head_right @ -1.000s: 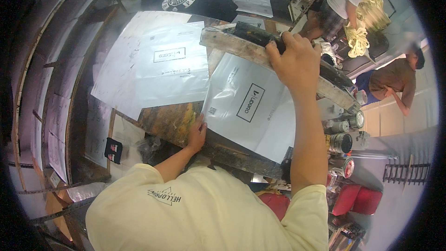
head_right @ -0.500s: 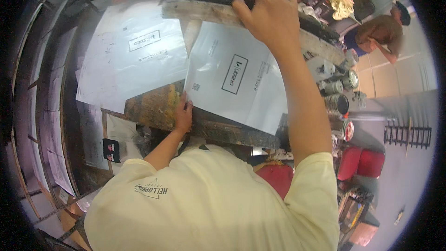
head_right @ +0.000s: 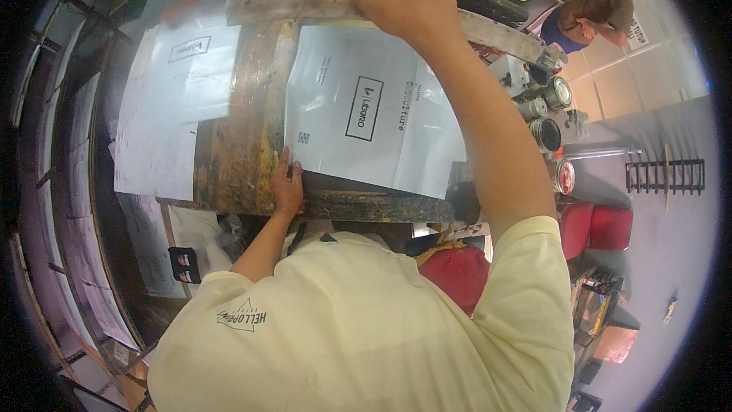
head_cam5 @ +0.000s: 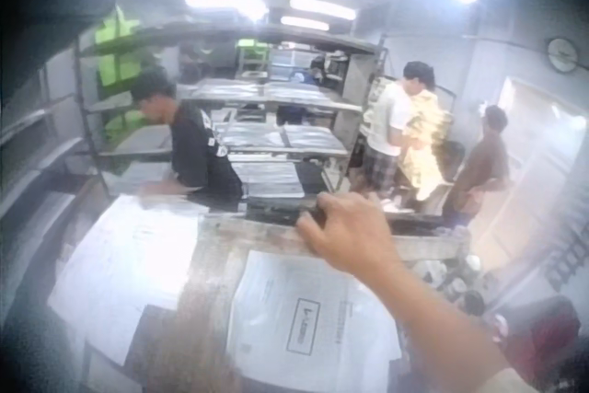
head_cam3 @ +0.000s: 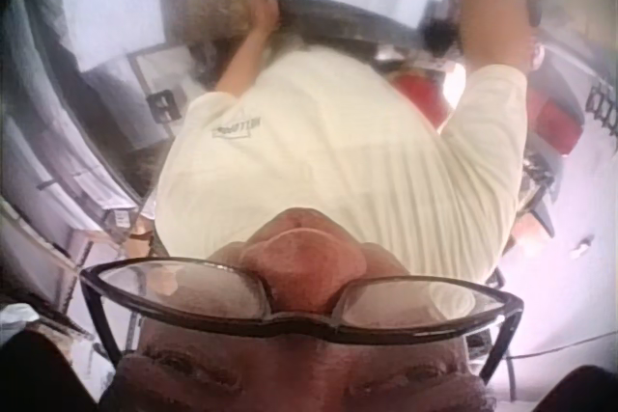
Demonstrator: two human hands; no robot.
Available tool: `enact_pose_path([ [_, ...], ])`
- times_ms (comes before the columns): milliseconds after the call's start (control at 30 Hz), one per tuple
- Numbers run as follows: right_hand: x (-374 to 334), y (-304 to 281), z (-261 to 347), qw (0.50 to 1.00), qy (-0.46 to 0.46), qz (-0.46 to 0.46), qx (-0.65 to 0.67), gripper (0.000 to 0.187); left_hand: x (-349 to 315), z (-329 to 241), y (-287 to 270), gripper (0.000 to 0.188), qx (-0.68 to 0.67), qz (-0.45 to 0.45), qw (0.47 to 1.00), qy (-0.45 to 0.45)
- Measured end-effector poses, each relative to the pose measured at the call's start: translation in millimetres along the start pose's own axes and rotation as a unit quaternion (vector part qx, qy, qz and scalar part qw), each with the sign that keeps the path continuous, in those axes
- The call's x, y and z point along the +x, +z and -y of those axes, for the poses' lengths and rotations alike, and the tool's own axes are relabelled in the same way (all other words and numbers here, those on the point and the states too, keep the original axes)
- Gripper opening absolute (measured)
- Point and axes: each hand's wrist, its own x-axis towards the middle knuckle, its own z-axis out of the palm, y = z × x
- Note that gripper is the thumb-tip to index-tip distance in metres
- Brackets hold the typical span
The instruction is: The person performs screen printing on white plastic mailers, then gathers several black shirts from a bag, organizes them on a shelf, and cleans the workspace.
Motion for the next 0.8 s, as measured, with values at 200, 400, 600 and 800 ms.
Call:
enact_pose_path([
  [200,-0.5,2.2,-2.4,1.0,-0.003,-0.008,-0.013,0.051,-0.4,-5.9,-0.3,0.047,-0.009,0.008,1.0,0.0],
  [400,1.3,0.8,-0.1,1.0,0.001,-0.003,-0.029,0.05,-2.0,-9.9,-0.9,0.047,-0.008,-0.011,1.0,0.006],
  [600,2.8,-5.4,4.9,1.0,0.003,0.009,-0.003,0.045,-4.1,7.2,4.8,0.047,0.058,-0.053,0.995,0.056],
  [800,3.7,-9.6,7.0,0.999,-0.018,-0.017,0.032,0.037,-3.7,-7.4,-2.0,0.048,0.036,-0.022,0.999,0.008],
])
